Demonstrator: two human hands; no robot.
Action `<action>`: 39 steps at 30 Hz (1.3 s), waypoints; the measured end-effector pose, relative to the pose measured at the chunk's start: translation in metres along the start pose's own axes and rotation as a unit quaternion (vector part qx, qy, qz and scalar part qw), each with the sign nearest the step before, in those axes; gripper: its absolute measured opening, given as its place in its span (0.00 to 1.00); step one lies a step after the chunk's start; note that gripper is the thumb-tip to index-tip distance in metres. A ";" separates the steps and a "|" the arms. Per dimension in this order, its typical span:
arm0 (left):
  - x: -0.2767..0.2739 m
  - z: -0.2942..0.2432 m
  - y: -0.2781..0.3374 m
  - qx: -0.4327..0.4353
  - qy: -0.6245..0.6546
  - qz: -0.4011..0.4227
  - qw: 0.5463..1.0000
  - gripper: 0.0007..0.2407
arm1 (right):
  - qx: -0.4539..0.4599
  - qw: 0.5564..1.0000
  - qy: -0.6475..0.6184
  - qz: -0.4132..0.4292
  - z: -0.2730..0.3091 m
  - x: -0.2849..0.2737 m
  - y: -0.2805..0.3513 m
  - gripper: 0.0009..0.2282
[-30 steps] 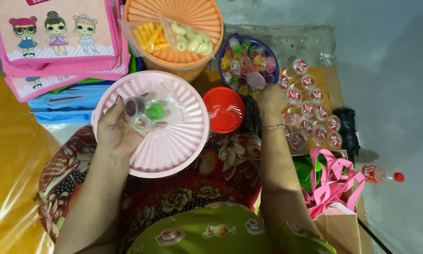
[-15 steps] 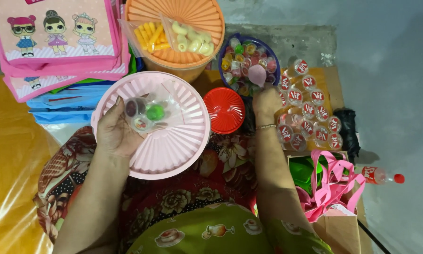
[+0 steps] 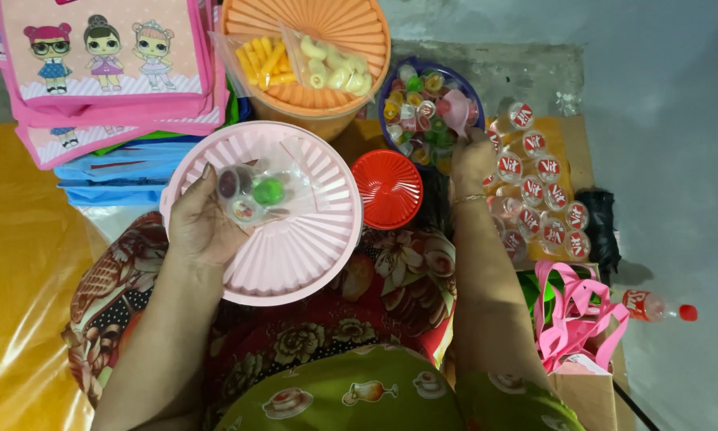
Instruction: Filling small plastic bags with various snack items like candies and jellies
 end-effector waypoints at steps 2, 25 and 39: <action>0.003 -0.001 0.001 -0.001 -0.003 0.000 1.000 0.16 | 0.007 0.999 -0.047 -0.005 -0.016 0.009 -0.011 0.09; -0.004 -0.003 -0.002 0.006 -0.012 -0.022 1.000 0.17 | -0.004 1.000 -0.012 0.013 -0.006 0.010 -0.024 0.07; -0.004 -0.003 -0.001 0.008 -0.016 0.012 1.000 0.14 | -0.003 0.962 -0.269 0.047 -0.044 0.033 -0.030 0.08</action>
Point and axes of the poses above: each hand's wrist, its own y-axis away from the middle knuckle, its own x-axis out of the palm, z = x × y, the point moved 9 cm from there along -y, towards the middle knuckle
